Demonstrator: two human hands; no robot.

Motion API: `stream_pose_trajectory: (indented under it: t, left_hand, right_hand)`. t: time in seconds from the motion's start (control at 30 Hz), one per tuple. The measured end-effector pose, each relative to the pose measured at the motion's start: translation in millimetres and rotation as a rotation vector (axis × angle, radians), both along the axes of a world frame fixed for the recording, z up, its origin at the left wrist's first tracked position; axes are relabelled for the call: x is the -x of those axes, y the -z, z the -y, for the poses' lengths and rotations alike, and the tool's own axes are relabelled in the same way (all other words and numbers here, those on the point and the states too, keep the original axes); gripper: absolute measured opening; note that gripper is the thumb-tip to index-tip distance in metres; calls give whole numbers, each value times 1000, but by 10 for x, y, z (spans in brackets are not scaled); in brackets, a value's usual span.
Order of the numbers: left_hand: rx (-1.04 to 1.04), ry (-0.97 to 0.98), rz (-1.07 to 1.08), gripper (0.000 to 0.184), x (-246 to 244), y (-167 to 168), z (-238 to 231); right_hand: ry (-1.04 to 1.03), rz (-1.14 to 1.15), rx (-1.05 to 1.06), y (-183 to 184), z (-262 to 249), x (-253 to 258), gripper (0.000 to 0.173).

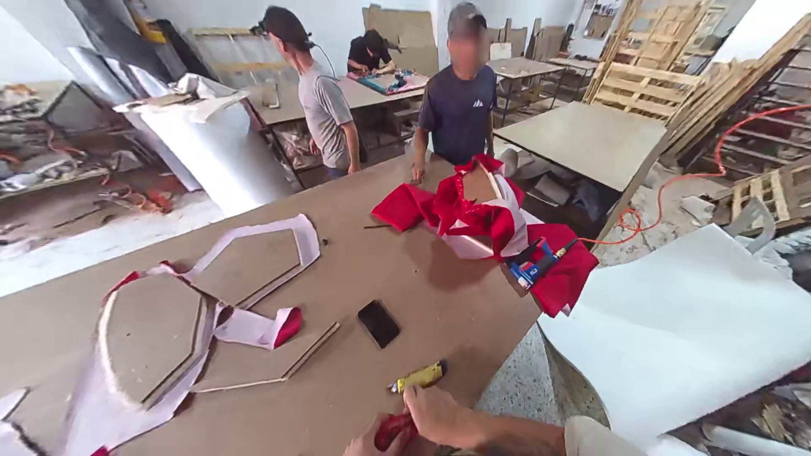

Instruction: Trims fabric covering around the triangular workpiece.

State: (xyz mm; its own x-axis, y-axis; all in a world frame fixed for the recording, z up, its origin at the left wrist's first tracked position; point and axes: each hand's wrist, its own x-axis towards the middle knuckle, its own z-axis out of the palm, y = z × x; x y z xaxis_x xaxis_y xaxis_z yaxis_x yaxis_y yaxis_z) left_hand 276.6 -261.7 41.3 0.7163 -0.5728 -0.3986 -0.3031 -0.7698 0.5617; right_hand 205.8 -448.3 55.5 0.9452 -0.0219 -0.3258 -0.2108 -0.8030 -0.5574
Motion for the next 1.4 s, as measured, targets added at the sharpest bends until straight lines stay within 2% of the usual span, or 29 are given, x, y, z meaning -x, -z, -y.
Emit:
stream_pose_trajectory:
  t: [0.1,0.27,0.43,0.57,0.67,0.77,0.83,0.9,0.97,1.1,1.17,1.23,1.33,1.4]
  left_hand:
    - [53,108,-99,45,-212,41,130]
    - [223,68,-198,30,-173,121,95]
    - [159,210,-267,28,-10,-8,118]
    - [155,190,-220,26,50,27,88]
    - [158,123,-210,27,89,123,75]
    - [194,-95,-148,29,167,94,128]
    - [199,-209,-77,37,268,34,128]
    - [188,-260,-83,49,500,137,-121]
    - [271,-296,-100,47,485,391,-322]
    - [285,-240,-257,58,457,557,-498]
    - [270,-274,-262,49,440,505,-499]
    - [295,-271,-232,43,377,389,-457]
    - [336,-241,-186,37,276,49,-406]
    - [314,-205,-158,39,272,-225,-395]
  right_hand:
    - [-72,73,64,-55,51,-54,25]
    - [-173,162,9,8,140,-46,21]
    - [-318,65,-81,-56,190,73,21]
    - [-240,-59,-292,-6,303,75,26]
    - [-247,-76,-417,148,402,59,37]
    - [-272,-39,-409,123,474,1,28]
    - [-267,-23,-381,112,530,-19,21]
    - [-256,-104,-404,277,449,136,29]
    - [-260,-117,-480,481,481,48,37]
    - [-151,-129,-612,588,569,6,26]
    - [-136,-103,-600,489,484,5,20]
    - [-187,-33,-499,291,420,-66,21]
    - [-243,73,-399,-176,397,-143,17]
    - [-210,99,-393,-360,370,-150,13]
